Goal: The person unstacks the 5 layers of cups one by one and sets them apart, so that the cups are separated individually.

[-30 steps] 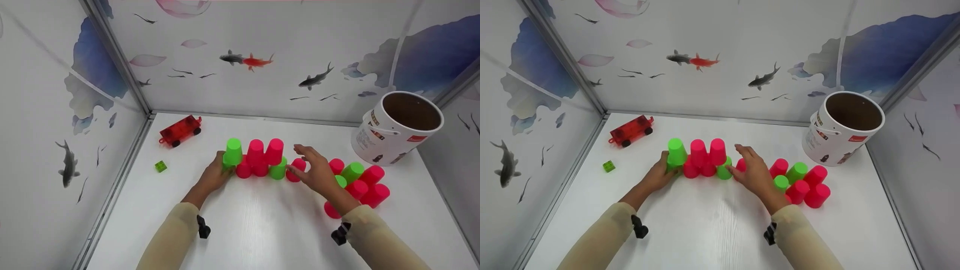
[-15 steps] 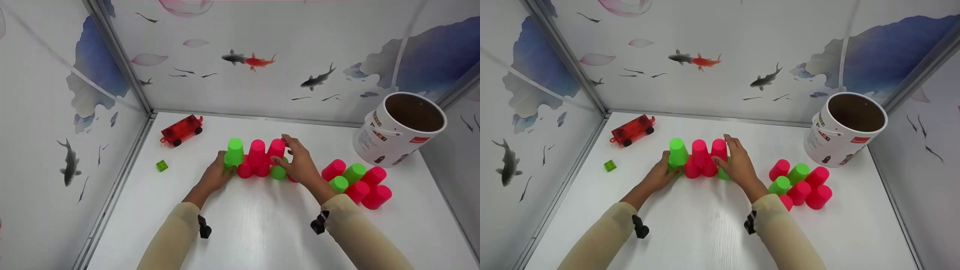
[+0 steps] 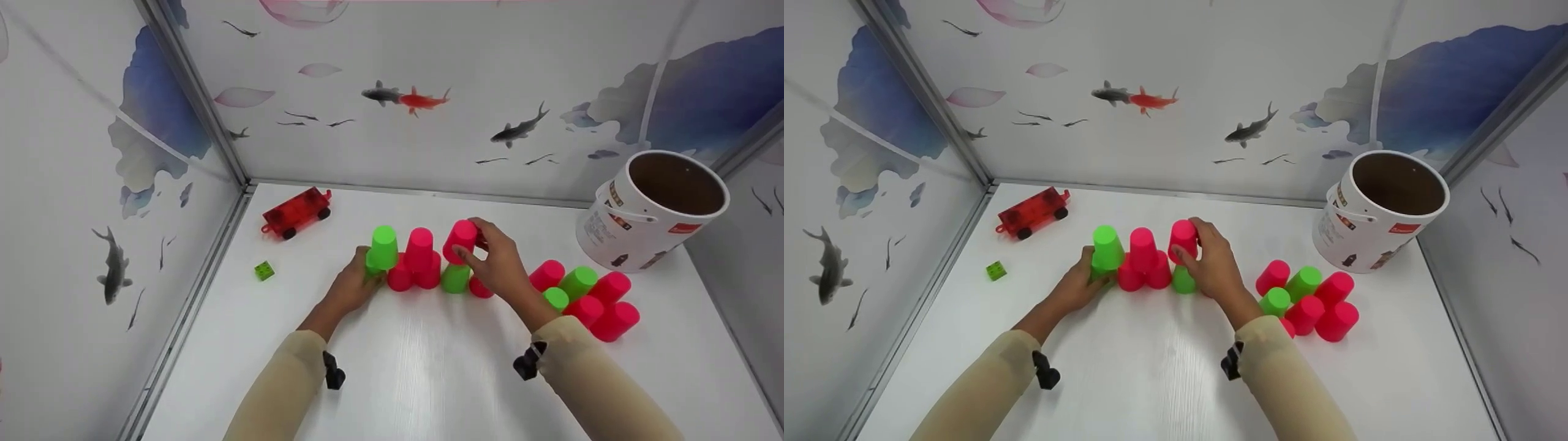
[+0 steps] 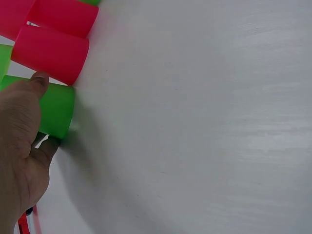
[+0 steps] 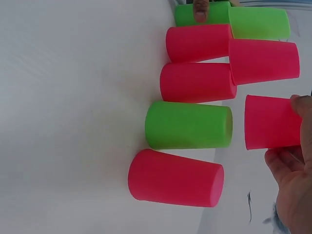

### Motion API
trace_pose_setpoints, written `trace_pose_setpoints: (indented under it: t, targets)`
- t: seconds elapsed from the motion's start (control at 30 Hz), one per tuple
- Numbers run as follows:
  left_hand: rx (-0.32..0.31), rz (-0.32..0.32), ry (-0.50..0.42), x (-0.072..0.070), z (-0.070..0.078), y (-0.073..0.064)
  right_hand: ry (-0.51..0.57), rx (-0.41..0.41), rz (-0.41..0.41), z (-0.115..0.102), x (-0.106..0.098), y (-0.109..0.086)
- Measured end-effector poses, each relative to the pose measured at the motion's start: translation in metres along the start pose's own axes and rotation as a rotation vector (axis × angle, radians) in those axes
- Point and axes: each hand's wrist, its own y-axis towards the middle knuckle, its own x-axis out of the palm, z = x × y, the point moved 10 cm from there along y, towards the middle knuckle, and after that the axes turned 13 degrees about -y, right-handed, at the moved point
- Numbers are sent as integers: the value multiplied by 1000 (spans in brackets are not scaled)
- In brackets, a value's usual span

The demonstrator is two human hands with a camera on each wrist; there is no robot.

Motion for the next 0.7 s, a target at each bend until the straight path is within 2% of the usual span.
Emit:
trace_pose_setpoints:
  t: [0.13,0.5,0.7]
  targets:
    - [-35,-4,-6,0,-3,1,-8,-21,24,0,-14,-2]
    - [-29,-3,-18,1,-2,0,-96,-113,116,10,-52,-27]
    - [-31,2,-16,0,-2,0,-117,-66,113,33,-72,-46]
